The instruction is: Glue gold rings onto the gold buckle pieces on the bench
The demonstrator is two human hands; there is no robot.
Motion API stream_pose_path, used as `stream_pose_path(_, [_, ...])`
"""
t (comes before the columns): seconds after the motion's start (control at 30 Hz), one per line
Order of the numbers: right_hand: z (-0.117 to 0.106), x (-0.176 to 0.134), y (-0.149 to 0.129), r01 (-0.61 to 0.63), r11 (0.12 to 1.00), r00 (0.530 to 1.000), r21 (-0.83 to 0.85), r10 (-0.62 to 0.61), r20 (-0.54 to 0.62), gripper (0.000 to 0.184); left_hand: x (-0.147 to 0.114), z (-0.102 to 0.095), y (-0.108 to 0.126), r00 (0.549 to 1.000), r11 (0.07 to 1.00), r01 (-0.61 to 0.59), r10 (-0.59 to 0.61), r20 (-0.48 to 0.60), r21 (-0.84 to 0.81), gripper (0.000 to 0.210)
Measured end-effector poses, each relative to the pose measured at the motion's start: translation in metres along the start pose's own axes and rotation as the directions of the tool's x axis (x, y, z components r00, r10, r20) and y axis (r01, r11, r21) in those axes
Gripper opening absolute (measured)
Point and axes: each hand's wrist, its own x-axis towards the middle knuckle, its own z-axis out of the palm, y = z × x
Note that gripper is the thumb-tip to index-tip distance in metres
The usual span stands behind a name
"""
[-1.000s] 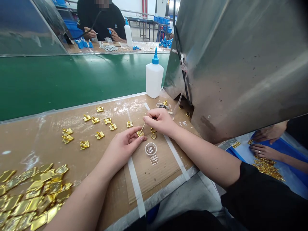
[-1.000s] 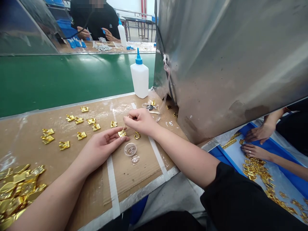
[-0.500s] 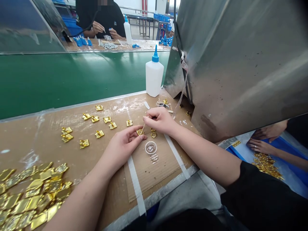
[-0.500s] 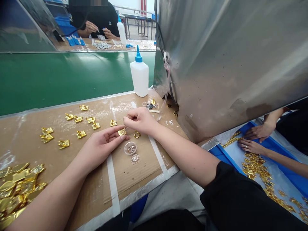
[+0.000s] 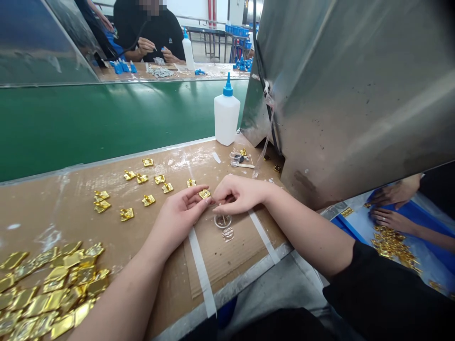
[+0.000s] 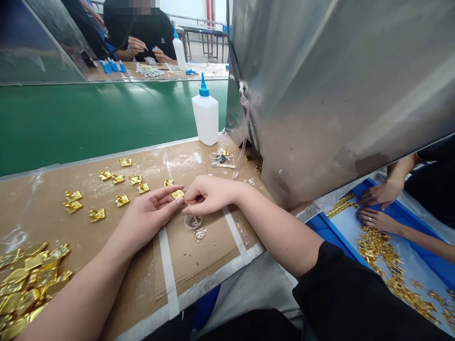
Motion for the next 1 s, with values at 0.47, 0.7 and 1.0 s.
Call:
stream_pose_path(0.47, [-0.032,-0.015,-0.001,-0.194,0.932,0.976,-0.305,0.216,0.04,0.013,-0.002,-0.001,0.006,0.996,0.993,0.059,-0.065,-0.054,-0.104,0.054])
stream_pose_path(0.7, [-0.021,-0.005,0.006,-0.106,0.906,0.909,0.41,0.256,-0.329,0.033,-0.001,-0.001,0.004,0.996,0.977,0.081,-0.087,-0.024,-0.199,0.063])
stream_pose_path(1.0, [-0.012,0.004,-0.004,0.207,0.428,0.853,0.88,0.362,-0.377,0.052,0.004,0.0,0.0,0.993,0.974,0.112,-0.116,-0.009,-0.197,0.079])
